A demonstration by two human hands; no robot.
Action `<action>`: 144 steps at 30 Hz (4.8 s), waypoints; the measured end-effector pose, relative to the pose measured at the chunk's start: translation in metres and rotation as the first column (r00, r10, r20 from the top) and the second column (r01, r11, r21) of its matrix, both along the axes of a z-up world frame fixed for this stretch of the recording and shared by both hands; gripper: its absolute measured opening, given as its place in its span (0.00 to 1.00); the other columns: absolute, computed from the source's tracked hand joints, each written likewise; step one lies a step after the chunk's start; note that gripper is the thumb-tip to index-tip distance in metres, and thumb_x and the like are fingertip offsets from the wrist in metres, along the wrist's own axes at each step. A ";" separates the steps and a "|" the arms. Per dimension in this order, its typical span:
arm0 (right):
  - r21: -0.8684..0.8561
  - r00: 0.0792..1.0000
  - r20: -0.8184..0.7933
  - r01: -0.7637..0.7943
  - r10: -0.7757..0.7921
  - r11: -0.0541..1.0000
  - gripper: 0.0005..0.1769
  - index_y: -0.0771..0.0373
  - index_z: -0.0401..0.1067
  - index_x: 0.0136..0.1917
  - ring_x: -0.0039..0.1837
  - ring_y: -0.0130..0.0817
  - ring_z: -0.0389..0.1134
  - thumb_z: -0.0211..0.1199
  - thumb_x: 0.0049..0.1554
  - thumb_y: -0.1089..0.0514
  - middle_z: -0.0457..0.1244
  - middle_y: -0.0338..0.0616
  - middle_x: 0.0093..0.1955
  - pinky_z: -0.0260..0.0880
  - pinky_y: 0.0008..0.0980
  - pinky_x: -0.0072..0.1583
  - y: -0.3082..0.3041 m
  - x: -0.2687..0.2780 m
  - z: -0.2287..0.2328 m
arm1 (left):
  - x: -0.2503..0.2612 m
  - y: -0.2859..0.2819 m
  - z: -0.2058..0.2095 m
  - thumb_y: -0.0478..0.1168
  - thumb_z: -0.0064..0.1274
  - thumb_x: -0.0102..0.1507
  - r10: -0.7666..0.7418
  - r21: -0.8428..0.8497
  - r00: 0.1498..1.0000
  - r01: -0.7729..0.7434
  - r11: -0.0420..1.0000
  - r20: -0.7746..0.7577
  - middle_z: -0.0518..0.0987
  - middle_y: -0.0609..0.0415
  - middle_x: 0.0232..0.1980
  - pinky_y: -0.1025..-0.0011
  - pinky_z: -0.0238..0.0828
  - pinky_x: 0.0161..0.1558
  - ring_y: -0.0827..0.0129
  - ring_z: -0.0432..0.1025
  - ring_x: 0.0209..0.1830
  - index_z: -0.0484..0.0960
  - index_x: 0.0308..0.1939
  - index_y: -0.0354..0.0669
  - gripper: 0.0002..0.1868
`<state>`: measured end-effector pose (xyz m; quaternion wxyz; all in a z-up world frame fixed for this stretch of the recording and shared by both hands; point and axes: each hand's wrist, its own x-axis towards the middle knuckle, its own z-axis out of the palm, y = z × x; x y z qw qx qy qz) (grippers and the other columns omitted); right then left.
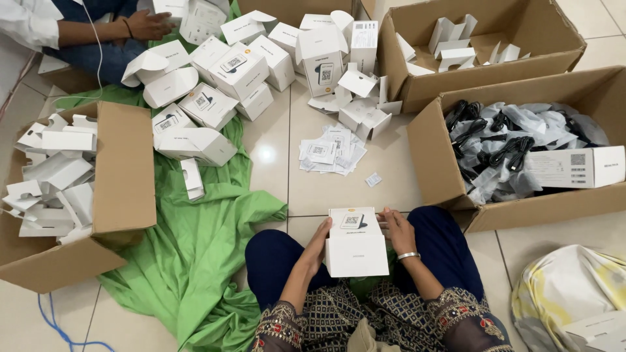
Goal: The person unboxes small electronic devices or components and sorts them into boxes.
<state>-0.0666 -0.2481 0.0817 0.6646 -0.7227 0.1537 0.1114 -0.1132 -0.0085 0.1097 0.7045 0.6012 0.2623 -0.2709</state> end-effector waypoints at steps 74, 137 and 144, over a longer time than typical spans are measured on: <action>-0.769 0.773 0.626 0.634 -0.103 0.080 0.26 0.61 0.72 0.63 0.59 0.49 0.70 0.71 0.54 0.53 0.67 0.50 0.61 0.71 0.42 0.59 -0.284 -0.183 0.286 | -0.001 -0.381 0.045 0.51 0.44 0.71 -0.495 -0.191 0.736 0.627 0.755 0.462 0.85 0.50 0.51 0.70 0.74 0.47 0.67 0.79 0.47 0.78 0.57 0.37 0.22; -0.238 0.766 0.359 0.627 -0.533 0.741 0.39 0.57 0.56 0.79 0.81 0.43 0.50 0.50 0.63 0.34 0.51 0.49 0.82 0.47 0.40 0.76 -0.403 -0.080 0.163 | 0.077 -0.361 0.109 0.61 0.31 0.67 -0.441 -0.259 0.847 0.515 0.817 0.297 0.63 0.50 0.74 0.46 0.75 0.60 0.57 0.65 0.71 0.55 0.76 0.48 0.37; -0.639 0.791 0.527 0.610 -0.311 0.469 0.36 0.50 0.70 0.71 0.82 0.57 0.47 0.57 0.58 0.28 0.50 0.53 0.82 0.49 0.52 0.76 -0.301 -0.033 0.212 | 0.120 -0.317 0.062 0.63 0.46 0.69 -0.259 -0.308 0.921 0.347 0.886 0.291 0.75 0.36 0.63 0.54 0.76 0.54 0.51 0.73 0.57 0.67 0.72 0.32 0.41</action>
